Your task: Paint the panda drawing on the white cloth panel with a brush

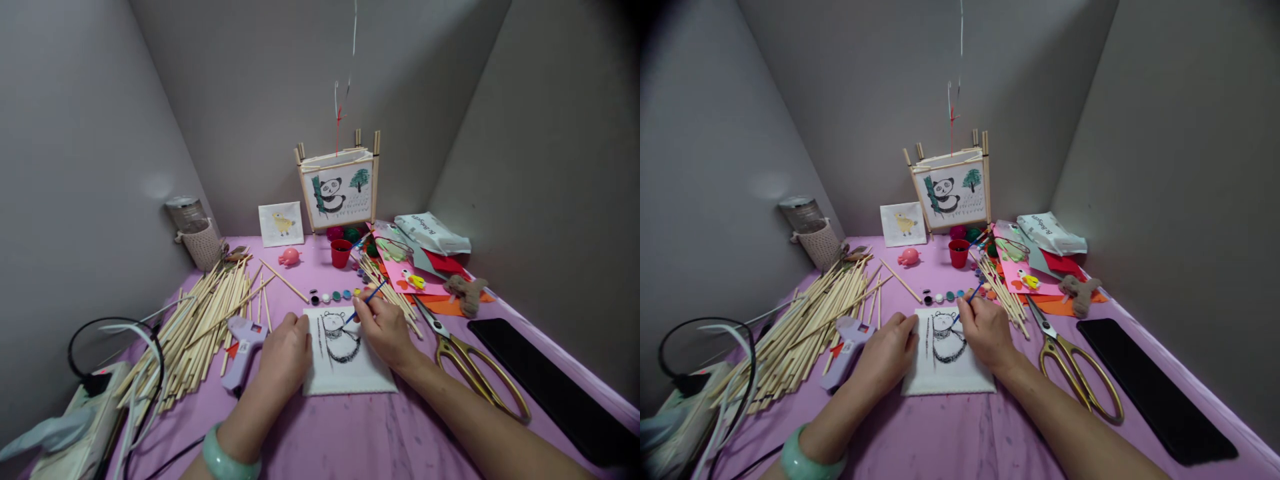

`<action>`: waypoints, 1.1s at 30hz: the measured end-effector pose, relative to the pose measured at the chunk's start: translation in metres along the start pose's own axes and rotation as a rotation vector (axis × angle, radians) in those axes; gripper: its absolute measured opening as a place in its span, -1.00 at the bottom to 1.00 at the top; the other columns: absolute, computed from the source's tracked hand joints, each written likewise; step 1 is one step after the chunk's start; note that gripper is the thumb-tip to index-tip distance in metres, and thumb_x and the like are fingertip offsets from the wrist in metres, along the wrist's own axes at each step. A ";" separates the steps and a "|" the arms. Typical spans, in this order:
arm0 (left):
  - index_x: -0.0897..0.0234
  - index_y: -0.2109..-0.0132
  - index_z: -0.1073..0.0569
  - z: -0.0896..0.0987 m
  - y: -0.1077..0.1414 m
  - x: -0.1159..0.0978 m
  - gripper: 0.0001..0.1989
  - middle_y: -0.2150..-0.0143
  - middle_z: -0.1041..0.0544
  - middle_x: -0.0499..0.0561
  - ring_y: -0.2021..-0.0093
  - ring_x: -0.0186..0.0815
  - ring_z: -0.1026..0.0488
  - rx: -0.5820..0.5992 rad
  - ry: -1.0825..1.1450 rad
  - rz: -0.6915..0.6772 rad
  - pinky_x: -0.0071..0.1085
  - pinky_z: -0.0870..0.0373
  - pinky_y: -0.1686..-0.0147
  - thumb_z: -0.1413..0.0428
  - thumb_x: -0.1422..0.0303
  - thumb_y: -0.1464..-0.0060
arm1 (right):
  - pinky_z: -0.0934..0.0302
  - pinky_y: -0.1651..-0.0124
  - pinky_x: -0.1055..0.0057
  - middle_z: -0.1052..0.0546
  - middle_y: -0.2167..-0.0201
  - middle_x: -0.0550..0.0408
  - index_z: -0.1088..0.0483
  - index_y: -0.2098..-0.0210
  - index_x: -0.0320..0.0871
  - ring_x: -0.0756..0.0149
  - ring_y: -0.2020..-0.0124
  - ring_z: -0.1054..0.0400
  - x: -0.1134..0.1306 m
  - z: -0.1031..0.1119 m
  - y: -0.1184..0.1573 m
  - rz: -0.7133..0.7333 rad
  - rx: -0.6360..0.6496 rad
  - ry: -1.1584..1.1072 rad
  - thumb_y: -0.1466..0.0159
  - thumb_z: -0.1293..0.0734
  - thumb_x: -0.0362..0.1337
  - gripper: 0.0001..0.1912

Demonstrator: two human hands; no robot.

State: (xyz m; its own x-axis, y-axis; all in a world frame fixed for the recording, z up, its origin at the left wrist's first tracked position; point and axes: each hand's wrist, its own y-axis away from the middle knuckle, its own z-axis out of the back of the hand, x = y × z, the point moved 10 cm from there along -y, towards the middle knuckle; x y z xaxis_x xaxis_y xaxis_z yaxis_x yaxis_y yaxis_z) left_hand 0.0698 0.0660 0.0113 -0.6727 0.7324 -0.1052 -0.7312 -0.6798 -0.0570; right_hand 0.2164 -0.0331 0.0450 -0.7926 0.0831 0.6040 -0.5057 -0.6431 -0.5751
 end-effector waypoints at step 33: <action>0.22 0.19 -0.36 0.000 0.001 0.000 -0.86 0.21 -0.42 0.02 0.25 -0.27 -0.45 -0.006 0.014 -0.001 -0.38 -0.23 0.34 0.09 0.40 -0.19 | -0.20 0.38 0.45 -0.49 0.56 0.13 -0.34 0.50 -0.12 0.35 0.50 -0.40 0.017 -0.004 0.005 0.016 0.044 -0.166 -0.35 -0.16 -0.19 -0.68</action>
State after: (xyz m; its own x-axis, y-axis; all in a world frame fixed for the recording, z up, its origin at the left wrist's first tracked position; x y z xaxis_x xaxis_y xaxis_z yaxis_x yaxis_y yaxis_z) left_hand 0.0695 0.0652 0.0117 -0.6701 0.7327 -0.1191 -0.7313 -0.6791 -0.0632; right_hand 0.1996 -0.0319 0.0504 -0.7311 -0.0519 0.6803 -0.4754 -0.6764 -0.5626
